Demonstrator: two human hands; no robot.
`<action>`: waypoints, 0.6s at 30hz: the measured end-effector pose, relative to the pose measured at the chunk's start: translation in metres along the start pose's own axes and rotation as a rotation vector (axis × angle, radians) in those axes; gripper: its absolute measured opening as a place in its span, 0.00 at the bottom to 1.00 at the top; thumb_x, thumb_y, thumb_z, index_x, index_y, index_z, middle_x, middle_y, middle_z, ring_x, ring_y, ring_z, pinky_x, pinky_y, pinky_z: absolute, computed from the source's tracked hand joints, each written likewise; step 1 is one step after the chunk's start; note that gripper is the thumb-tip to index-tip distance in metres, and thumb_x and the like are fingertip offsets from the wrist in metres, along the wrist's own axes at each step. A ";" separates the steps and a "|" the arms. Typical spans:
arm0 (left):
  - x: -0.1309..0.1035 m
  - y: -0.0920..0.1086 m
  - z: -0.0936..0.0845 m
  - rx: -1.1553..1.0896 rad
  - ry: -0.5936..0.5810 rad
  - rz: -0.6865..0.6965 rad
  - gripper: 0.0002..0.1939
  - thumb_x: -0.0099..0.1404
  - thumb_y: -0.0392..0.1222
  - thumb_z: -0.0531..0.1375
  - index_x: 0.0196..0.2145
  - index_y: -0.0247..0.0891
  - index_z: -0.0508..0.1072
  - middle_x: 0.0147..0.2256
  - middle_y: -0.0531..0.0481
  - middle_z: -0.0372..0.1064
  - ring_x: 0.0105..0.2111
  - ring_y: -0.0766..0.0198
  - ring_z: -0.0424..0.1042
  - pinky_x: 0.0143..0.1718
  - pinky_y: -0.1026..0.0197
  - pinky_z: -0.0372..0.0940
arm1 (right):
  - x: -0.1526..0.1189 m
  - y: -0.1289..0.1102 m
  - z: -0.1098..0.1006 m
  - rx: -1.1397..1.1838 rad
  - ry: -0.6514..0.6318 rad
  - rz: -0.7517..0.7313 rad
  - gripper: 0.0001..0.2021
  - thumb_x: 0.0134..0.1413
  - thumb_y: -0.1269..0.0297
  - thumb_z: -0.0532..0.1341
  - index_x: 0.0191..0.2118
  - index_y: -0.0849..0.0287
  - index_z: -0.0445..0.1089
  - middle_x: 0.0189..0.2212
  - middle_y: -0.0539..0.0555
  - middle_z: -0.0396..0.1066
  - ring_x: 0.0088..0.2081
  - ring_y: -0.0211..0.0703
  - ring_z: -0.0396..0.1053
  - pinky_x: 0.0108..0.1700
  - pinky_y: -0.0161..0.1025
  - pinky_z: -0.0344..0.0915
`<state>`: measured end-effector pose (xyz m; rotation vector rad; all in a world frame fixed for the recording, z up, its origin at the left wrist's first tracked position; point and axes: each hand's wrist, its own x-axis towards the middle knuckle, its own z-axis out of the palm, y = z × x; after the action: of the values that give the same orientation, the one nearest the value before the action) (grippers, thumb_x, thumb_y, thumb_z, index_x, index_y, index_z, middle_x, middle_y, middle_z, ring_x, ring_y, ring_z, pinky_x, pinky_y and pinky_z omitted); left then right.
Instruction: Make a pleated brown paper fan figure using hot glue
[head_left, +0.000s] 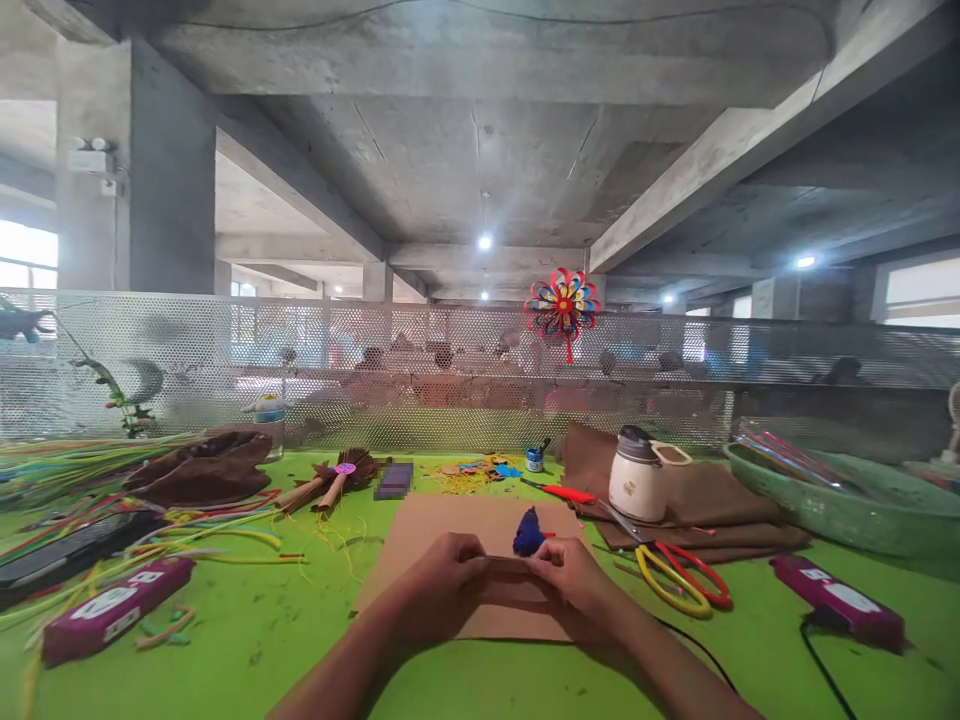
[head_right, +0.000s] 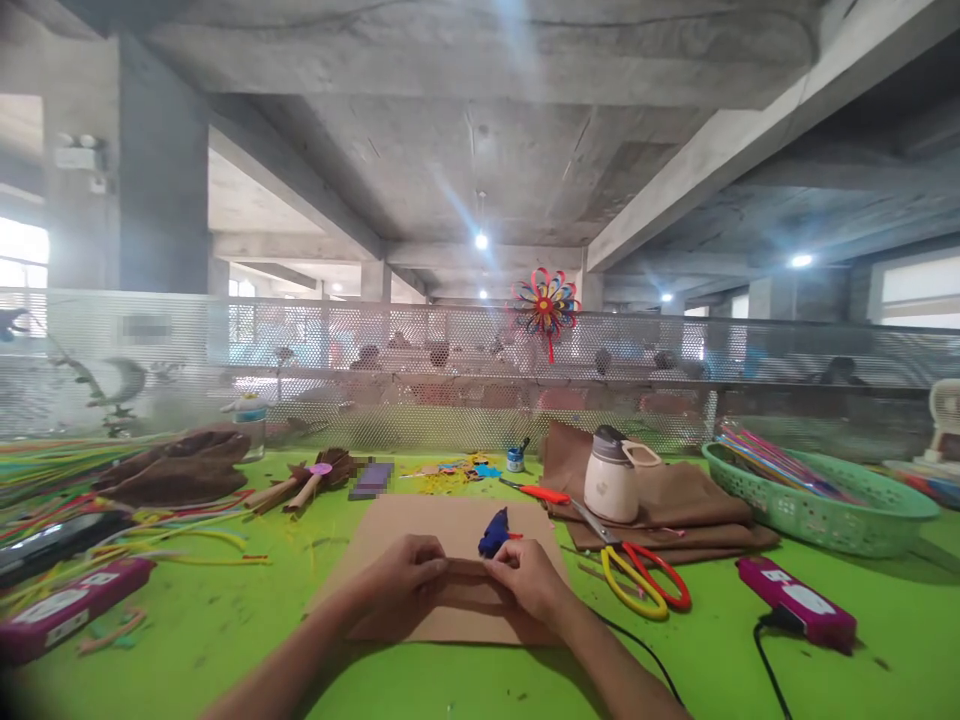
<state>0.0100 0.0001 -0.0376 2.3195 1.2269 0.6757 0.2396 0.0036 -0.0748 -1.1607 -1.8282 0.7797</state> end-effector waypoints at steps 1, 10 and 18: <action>0.000 -0.001 0.000 0.020 0.014 0.021 0.11 0.58 0.44 0.52 0.25 0.34 0.68 0.25 0.50 0.66 0.25 0.66 0.62 0.26 0.66 0.54 | -0.002 -0.002 0.000 -0.026 0.004 -0.009 0.18 0.49 0.49 0.57 0.26 0.61 0.68 0.18 0.49 0.65 0.19 0.35 0.58 0.20 0.32 0.51; 0.003 0.000 -0.013 -0.072 -0.058 0.075 0.17 0.61 0.51 0.52 0.25 0.34 0.67 0.20 0.53 0.65 0.22 0.69 0.62 0.25 0.67 0.55 | -0.015 -0.023 -0.009 -0.149 0.029 -0.162 0.16 0.52 0.52 0.57 0.25 0.62 0.68 0.20 0.50 0.66 0.23 0.37 0.60 0.26 0.34 0.55; 0.013 -0.005 -0.007 -0.249 -0.160 0.107 0.18 0.59 0.53 0.56 0.26 0.32 0.68 0.20 0.53 0.65 0.20 0.71 0.62 0.24 0.67 0.55 | -0.022 -0.026 -0.022 -0.036 -0.086 -0.027 0.18 0.49 0.48 0.58 0.26 0.61 0.66 0.14 0.46 0.62 0.15 0.32 0.57 0.20 0.31 0.51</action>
<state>0.0086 0.0144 -0.0322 2.1950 0.8986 0.6256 0.2535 -0.0249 -0.0499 -1.1382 -1.9320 0.7948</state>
